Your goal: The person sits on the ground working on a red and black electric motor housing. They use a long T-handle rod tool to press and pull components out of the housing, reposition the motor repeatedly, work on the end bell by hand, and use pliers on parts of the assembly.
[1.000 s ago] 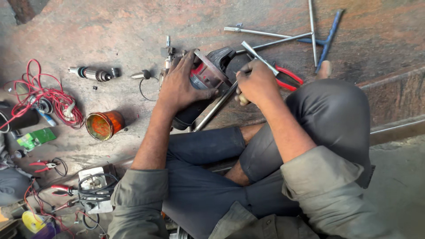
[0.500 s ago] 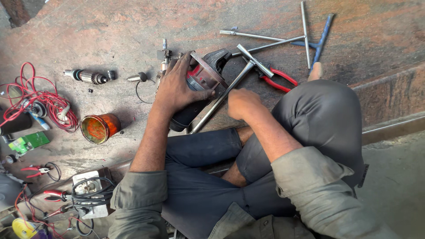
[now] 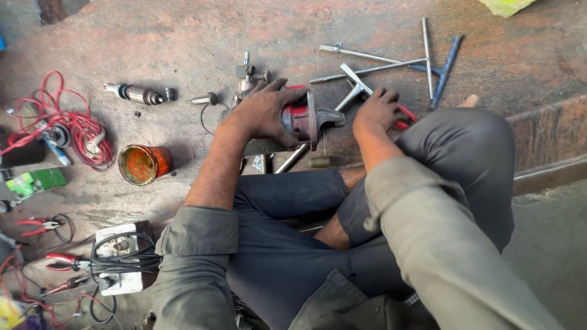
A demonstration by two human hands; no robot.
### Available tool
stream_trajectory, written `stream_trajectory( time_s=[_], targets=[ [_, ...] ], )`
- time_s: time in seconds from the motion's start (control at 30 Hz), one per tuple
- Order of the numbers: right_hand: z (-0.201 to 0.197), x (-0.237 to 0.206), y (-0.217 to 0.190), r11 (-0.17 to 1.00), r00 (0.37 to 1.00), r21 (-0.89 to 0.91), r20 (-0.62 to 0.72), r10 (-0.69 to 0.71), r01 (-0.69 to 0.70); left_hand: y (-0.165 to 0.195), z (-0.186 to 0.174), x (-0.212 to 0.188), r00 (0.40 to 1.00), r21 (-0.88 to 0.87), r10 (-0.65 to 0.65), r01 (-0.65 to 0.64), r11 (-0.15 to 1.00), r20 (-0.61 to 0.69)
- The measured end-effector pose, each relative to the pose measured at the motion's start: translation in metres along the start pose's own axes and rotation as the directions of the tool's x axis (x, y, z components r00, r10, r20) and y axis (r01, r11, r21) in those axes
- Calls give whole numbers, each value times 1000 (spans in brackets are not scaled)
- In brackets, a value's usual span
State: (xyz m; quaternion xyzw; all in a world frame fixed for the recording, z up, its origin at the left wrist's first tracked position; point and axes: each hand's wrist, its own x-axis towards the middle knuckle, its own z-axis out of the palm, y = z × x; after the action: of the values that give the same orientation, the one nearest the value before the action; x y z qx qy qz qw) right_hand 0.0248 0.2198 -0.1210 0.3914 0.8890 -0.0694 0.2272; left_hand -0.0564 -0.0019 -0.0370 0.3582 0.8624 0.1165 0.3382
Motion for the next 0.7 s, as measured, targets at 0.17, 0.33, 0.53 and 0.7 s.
stream_trajectory(
  time_s=[0.17, 0.33, 0.53, 0.7],
  targets=[
    [5, 12, -3, 993, 988, -113, -150, -36, 19, 11, 27, -22, 982, 102, -83, 101, 990, -167],
    [-9, 24, -7, 904, 953, -309, 31, -300, 295, 26, 56, -37, 904, 364, -5, 177, 914, -428],
    [-56, 64, 4, 736, 773, -307, 451, -446, 603, 13, 57, -34, 892, 384, 114, 72, 920, -438],
    [-79, 113, 47, 554, 698, -435, 541, -469, 710, 13, 55, -33, 875, 399, 150, 53, 916, -461]
  ],
)
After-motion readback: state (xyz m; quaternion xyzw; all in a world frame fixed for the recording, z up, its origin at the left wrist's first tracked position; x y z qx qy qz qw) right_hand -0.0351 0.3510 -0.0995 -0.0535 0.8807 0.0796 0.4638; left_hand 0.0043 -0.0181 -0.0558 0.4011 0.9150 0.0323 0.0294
